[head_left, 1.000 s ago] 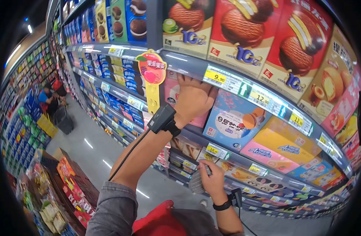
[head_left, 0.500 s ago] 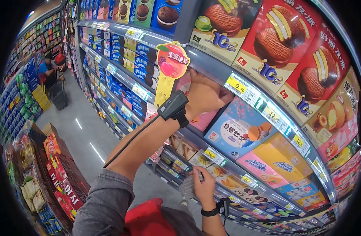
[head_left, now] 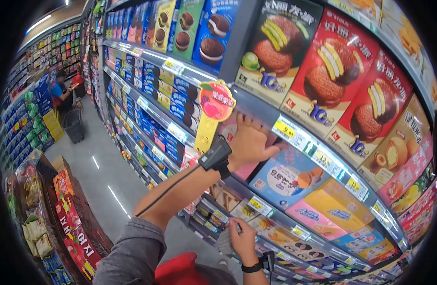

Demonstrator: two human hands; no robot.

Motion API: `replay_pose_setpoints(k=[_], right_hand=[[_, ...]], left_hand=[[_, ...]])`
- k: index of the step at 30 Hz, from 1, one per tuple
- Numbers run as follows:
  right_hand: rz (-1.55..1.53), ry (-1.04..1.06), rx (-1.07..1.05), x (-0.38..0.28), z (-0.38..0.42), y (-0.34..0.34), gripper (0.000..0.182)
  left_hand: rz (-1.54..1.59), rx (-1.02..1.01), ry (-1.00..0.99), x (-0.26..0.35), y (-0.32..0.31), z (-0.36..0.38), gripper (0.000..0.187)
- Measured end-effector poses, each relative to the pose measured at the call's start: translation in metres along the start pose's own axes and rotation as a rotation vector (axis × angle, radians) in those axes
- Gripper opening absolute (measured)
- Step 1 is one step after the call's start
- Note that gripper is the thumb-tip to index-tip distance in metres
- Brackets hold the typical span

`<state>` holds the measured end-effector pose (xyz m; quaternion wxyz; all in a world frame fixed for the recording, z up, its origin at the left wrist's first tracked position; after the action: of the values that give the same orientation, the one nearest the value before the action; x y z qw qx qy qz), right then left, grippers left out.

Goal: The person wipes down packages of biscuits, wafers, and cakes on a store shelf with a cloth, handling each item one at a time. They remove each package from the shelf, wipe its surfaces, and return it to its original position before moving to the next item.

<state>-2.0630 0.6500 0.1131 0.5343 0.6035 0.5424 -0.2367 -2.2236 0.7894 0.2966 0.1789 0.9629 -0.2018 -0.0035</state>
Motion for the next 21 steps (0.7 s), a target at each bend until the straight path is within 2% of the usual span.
replay_pose_setpoints(k=[3,5,7,9,10,11,13,14,17,18,21], right_hand=[[0.014,0.03,-0.008,0.011,0.0,-0.012,0.02],[0.042,0.049,-0.041,0.014,0.001,-0.019,0.023],[0.08,0.109,-0.041,-0.006,0.002,-0.029,0.022],[0.095,0.113,-0.045,-0.023,0.001,-0.033,0.021],[0.089,0.081,-0.05,-0.029,0.003,-0.032,0.021],[0.082,0.048,-0.055,-0.032,0.003,-0.031,0.021],[0.069,0.108,-0.03,-0.027,0.007,-0.031,0.021],[0.062,0.137,-0.019,-0.023,0.009,-0.03,0.022],[0.07,0.134,-0.023,-0.022,0.008,-0.031,0.022],[0.069,0.12,-0.031,-0.022,0.007,-0.033,0.022],[0.076,0.104,-0.046,-0.019,0.007,-0.034,0.022]], left_hand=[[-0.005,-0.021,0.057,0.008,-0.007,0.001,0.055],[0.025,-0.221,0.106,0.012,-0.004,-0.003,0.05],[0.071,-0.15,0.129,0.019,-0.008,-0.003,0.043],[-0.101,-0.001,0.035,0.02,-0.019,0.002,0.038],[-0.115,-0.087,0.062,0.021,-0.016,0.002,0.033],[-0.09,-0.041,0.054,0.018,-0.012,0.0,0.033],[-0.034,0.041,0.04,0.012,-0.006,-0.001,0.032],[-0.063,-0.166,0.1,0.008,-0.007,0.0,0.035],[-0.096,-0.021,0.014,0.005,-0.002,0.004,0.038],[0.003,-0.051,0.012,0.003,0.0,0.005,0.042],[-0.018,-0.023,0.18,0.006,0.015,0.012,0.046]])
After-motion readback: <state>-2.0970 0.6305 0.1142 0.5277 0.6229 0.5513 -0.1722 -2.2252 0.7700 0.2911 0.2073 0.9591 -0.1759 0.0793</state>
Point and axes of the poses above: each hand's wrist, its own z-axis away from the middle knuckle, its own y-axis out of the back of the hand, x = y × z, the point moved 4 cm from there along -z, towards the middle knuckle, and after that the axes turned 5 degrees about -z, right-handed, at the moved point
